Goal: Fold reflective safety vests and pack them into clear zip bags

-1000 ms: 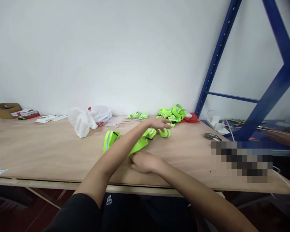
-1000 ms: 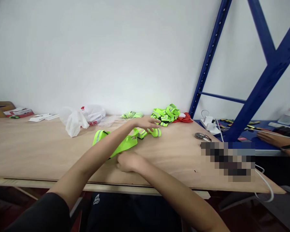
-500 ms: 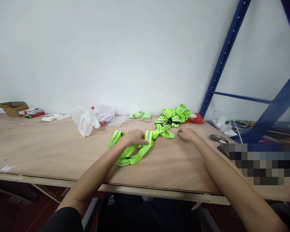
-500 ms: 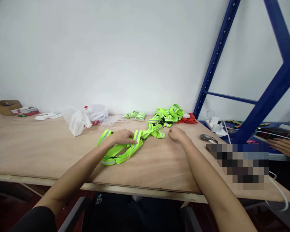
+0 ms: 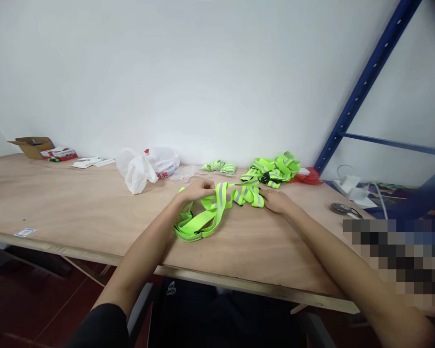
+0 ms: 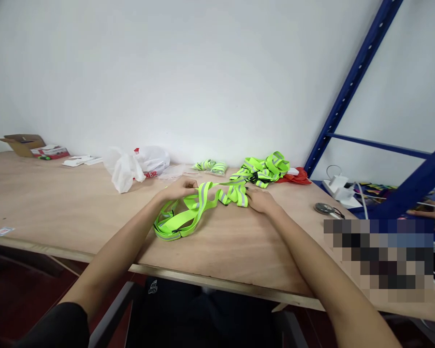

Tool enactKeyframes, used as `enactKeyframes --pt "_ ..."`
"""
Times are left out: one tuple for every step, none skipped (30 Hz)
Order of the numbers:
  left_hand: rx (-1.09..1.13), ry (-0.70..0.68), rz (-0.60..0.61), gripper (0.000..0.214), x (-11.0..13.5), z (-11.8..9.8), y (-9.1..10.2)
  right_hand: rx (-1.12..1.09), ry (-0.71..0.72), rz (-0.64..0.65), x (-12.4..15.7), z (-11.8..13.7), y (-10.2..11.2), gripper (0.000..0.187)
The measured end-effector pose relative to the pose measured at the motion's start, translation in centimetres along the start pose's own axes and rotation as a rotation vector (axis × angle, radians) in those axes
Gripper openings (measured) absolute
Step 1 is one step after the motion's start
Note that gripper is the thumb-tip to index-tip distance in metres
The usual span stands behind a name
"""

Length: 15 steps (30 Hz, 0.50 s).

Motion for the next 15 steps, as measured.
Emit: enactKeyframes --pt "-0.033 0.007 -0.014 0.027 -0.2 0.5 0.1 0.057 -0.021 0.032 1.3 -0.5 -0.2 0.038" --pt "-0.069 0.006 -0.023 0.027 -0.4 0.9 0.1 0.114 -0.047 0.059 2.8 -1.0 -0.3 0.039" --pt "-0.103 0.006 -0.036 0.026 -0.6 1.4 0.1 0.163 -0.073 0.077 4.5 -1.5 -0.2 0.040" --pt "-0.137 0.014 -0.059 0.025 -0.8 1.8 0.1 0.231 -0.100 0.101 6.3 -1.9 -0.1 0.041" --pt "-0.172 0.024 -0.083 0.024 -1.0 2.2 0.1 0.288 -0.129 0.124 8.2 -2.3 0.1 0.041" --pt "-0.207 0.035 -0.107 0.023 -1.1 2.4 0.1 0.325 -0.155 0.161 10.0 -2.6 0.2 0.041" --pt "-0.239 0.046 -0.131 0.021 -1.2 2.6 0.1 0.346 -0.187 0.194 11.7 -2.8 0.4 0.040" --pt "-0.267 0.056 -0.154 0.019 -1.3 2.5 0.1 0.347 -0.220 0.221 13.3 -3.1 0.7 0.038" --pt "-0.293 0.063 -0.176 0.017 -1.2 2.3 0.2 0.336 -0.254 0.240 14.6 -3.2 0.9 0.036" --pt "-0.315 0.066 -0.199 0.017 -1.1 1.9 0.3 0.319 -0.282 0.246 15.5 -3.4 1.3 0.033" --pt "-0.332 0.067 -0.222 0.019 -0.9 1.3 0.4 0.294 -0.297 0.241 16.2 -3.4 1.6 0.031" --pt "-0.348 0.058 -0.246 0.023 -0.7 0.5 0.5 0.263 -0.296 0.225 16.5 -3.3 1.8 0.031" --pt "-0.363 0.033 -0.265 0.026 -0.4 -0.5 0.5 0.220 -0.281 0.204 16.6 -3.2 1.9 0.030" --pt "-0.380 -0.006 -0.274 0.027 -0.1 -1.7 0.3 0.169 -0.263 0.162 16.5 -3.1 2.1 0.030" --pt "-0.403 -0.058 -0.265 0.026 0.2 -3.1 -0.1 0.118 -0.249 0.103 16.3 -3.0 2.2 0.028"
Point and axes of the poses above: each hand's wrist, its own x-axis away from the middle knuckle, its own y-axis out of the back of the hand, z = x × y, the point moved 8 cm from there along -x, towards the middle knuckle, and after that the axes turned 7 degrees about y, right-handed, at the moved point
